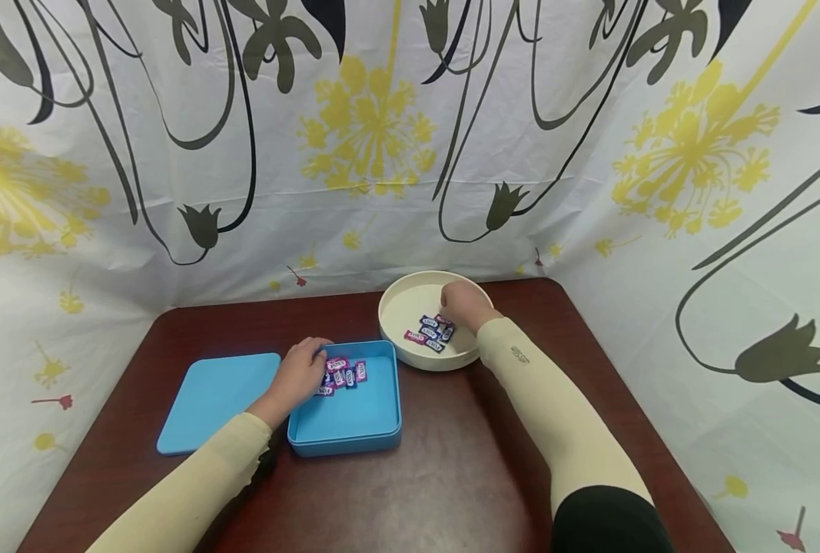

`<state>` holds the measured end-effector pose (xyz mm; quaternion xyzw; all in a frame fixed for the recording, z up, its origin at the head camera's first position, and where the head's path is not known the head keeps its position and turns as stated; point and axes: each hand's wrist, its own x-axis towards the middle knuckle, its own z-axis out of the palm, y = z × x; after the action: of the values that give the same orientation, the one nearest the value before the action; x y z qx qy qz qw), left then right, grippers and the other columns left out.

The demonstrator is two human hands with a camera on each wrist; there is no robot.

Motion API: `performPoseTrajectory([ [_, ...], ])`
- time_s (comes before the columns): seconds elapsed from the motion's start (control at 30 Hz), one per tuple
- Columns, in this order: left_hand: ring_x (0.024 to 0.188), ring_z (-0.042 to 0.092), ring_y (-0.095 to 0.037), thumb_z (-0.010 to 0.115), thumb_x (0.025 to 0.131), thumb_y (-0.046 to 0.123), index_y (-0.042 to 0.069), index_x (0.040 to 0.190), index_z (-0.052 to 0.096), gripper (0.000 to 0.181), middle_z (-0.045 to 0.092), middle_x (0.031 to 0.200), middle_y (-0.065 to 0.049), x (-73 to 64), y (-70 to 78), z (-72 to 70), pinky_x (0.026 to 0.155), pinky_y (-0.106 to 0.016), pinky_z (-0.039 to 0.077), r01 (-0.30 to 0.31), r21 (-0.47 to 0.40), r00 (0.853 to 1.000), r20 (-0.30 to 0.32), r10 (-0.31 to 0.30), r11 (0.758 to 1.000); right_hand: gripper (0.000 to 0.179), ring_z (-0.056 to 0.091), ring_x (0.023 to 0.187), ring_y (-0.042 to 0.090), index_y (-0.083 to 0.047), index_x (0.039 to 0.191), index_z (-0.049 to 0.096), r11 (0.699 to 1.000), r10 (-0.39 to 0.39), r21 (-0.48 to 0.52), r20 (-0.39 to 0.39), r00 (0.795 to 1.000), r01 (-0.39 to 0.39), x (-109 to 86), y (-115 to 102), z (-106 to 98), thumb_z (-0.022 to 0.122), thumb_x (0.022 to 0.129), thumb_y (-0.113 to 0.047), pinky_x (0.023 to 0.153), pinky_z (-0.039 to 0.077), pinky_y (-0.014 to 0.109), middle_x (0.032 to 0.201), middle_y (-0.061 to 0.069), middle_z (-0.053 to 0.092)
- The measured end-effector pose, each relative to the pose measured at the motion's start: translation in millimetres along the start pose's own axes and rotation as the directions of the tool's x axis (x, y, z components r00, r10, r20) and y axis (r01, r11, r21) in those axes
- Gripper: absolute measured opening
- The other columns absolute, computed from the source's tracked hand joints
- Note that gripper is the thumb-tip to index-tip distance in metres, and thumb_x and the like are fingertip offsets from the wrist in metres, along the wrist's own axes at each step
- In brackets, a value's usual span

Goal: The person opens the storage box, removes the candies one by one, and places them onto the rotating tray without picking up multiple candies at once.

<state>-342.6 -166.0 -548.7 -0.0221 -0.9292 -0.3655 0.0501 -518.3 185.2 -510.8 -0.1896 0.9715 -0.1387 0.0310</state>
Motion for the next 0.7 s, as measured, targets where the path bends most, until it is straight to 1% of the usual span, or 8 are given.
performPoseTrajectory([
  [0.1,0.134,0.06,-0.033,0.059,0.115,0.025,0.011,0.149,0.066,0.038,0.066,0.144,-0.011,0.3,-0.7,0.4,0.112,-0.057,0.056,0.0,0.0,1.0,-0.001,0.0,1.0,0.011,0.068,0.085,0.023,-0.007,0.1,0.079,1.0,0.002,-0.015,-0.013,1.0,-0.002,-3.6,-12,-3,0.078,0.1,-0.018,0.087,0.057,0.044,0.092,0.004,0.075],
  [0.17,0.134,0.06,-0.033,0.059,0.115,0.025,0.011,0.149,0.066,0.038,0.066,0.144,-0.011,0.5,-1.0,0.6,0.112,-0.057,0.056,0.0,-0.001,1.0,-0.001,0.0,1.0,0.012,0.069,0.084,0.021,-0.008,0.104,0.081,0.999,-0.016,-0.028,-0.017,1.0,0.015,-8.3,-25,-6,0.079,0.1,-0.02,0.086,0.058,0.043,0.094,0.004,0.075],
  [0.3,0.134,0.06,-0.033,0.06,0.115,0.025,0.012,0.15,0.066,0.038,0.066,0.144,-0.011,0.3,-1.3,0.9,0.111,-0.058,0.056,0.002,-0.003,1.0,-0.001,-0.002,1.0,0.015,0.071,0.09,0.023,-0.005,0.109,0.081,0.992,-0.126,-0.026,-0.019,0.992,0.126,-16.8,-53,-10,0.079,0.099,-0.016,0.092,0.06,0.044,0.101,0.007,0.078],
  [0.4,0.134,0.06,-0.033,0.06,0.115,0.025,0.012,0.15,0.066,0.038,0.066,0.145,-0.011,0.4,-1.5,1.2,0.111,-0.058,0.056,0.002,-0.003,1.0,-0.002,-0.002,1.0,0.014,0.07,0.094,0.024,-0.004,0.109,0.079,0.975,-0.221,-0.001,-0.024,0.975,0.221,-22.6,-75,-6,0.079,0.099,-0.013,0.093,0.06,0.045,0.104,0.008,0.078],
  [0.5,0.134,0.06,-0.033,0.059,0.115,0.025,0.013,0.15,0.066,0.038,0.066,0.145,-0.01,0.5,-1.9,1.4,0.112,-0.057,0.056,0.003,-0.001,1.0,-0.002,-0.003,1.0,0.014,0.07,0.097,0.023,-0.006,0.111,0.079,0.962,-0.273,0.011,-0.016,0.962,0.273,-30.7,-99,-2,0.079,0.1,-0.015,0.094,0.061,0.044,0.106,0.007,0.077],
  [0.6,0.135,0.06,-0.033,0.059,0.115,0.025,0.012,0.15,0.065,0.038,0.066,0.145,-0.01,0.6,-2.3,1.6,0.112,-0.057,0.055,0.001,0.001,1.0,-0.002,-0.001,1.0,0.018,0.071,0.102,0.023,-0.008,0.117,0.079,0.957,-0.289,0.026,0.003,0.957,0.289,-40.5,-123,0,0.079,0.102,-0.018,0.097,0.062,0.042,0.111,0.007,0.077],
  [0.7,0.135,0.059,-0.033,0.059,0.115,0.025,0.012,0.151,0.065,0.039,0.065,0.145,-0.011,0.9,-2.6,1.5,0.112,-0.058,0.055,-0.002,0.002,1.0,0.0,0.002,1.0,0.024,0.072,0.104,0.023,-0.01,0.123,0.078,0.958,-0.286,0.026,0.037,0.957,0.285,-49.6,-142,3,0.081,0.102,-0.021,0.098,0.063,0.04,0.115,0.007,0.076],
])
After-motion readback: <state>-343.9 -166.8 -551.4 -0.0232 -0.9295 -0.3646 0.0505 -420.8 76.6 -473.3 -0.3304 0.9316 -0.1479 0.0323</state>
